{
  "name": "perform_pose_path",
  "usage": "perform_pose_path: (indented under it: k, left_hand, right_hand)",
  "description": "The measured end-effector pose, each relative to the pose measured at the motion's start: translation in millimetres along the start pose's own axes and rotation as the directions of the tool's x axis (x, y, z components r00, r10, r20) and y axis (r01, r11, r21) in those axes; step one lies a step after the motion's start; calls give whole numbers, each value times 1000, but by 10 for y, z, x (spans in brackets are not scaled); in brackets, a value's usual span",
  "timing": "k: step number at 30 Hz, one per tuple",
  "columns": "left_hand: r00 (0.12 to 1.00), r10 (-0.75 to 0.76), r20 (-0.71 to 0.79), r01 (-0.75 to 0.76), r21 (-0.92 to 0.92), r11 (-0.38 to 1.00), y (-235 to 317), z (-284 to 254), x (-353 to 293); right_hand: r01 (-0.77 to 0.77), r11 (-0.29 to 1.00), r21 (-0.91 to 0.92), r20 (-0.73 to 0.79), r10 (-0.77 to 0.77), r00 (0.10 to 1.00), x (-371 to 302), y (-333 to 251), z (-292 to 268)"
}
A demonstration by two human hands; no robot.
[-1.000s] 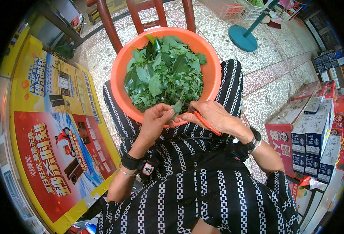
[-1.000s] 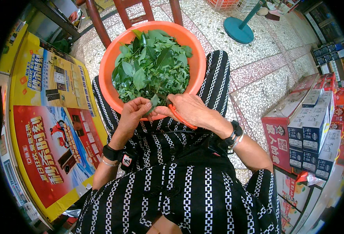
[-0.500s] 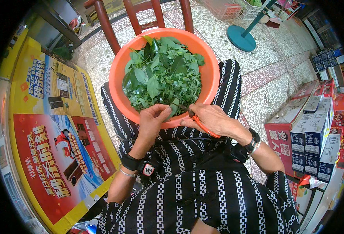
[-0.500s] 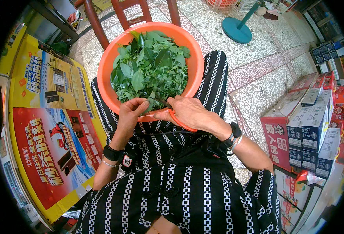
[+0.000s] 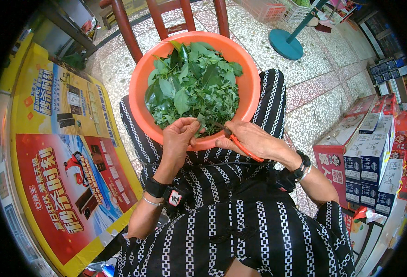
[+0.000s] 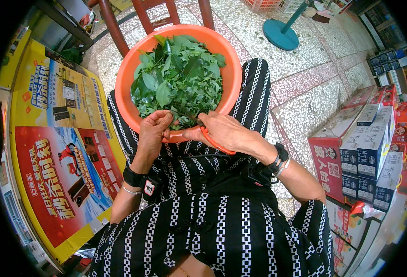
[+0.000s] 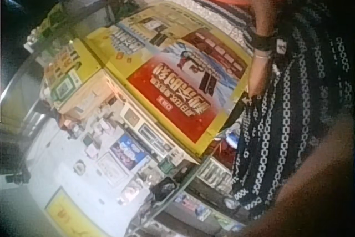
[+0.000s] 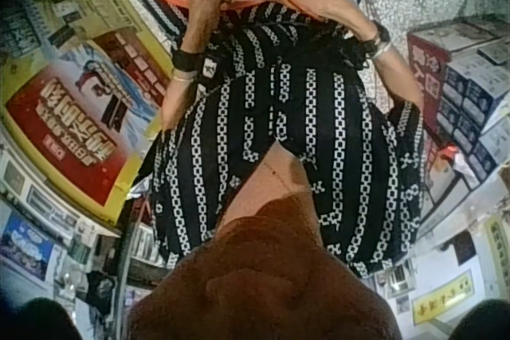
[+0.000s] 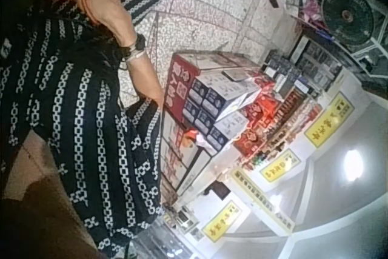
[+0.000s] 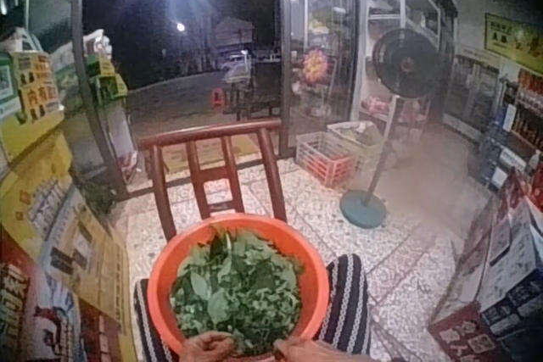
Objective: The person uses scissors to trim leaves into smaller pieces inside a red basin.
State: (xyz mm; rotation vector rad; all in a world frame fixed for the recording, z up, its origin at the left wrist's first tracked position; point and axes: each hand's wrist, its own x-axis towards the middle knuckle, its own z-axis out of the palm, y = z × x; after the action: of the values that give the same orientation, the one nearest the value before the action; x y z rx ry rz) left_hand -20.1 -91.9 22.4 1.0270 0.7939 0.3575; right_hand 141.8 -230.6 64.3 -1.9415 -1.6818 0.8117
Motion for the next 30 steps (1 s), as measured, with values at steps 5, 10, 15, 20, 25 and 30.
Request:
perform_pose_path:
  k: [5,10,15,20,25,30]
  left_hand:
    - [999,-7,42,6,34,999,5,42,-43]
    - [993,-56,102,59,-33,998,2,24,-65]
    - [994,-58,95,70,-127,989,6,-3,-34]
    - [985,-101,140,109,-50,993,29,14,-40]
    - [988,-120,97,122,-22,992,-14,16,-42]
    - [997,-76,-1,75,-48,996,-36,-64,10]
  right_hand:
    - [-91,995,34,65,89,994,55,-71,3]
    - [-169,968,186,65,160,985,102,-97,-58]
    - [-153,980,127,6,154,988,50,-42,-51]
    - [-107,993,-44,56,110,992,28,-84,-42]
    - [-246,967,67,142,235,961,106,-120,-87]
    - [-192,970,147,-9,195,981,72,-39,-72]
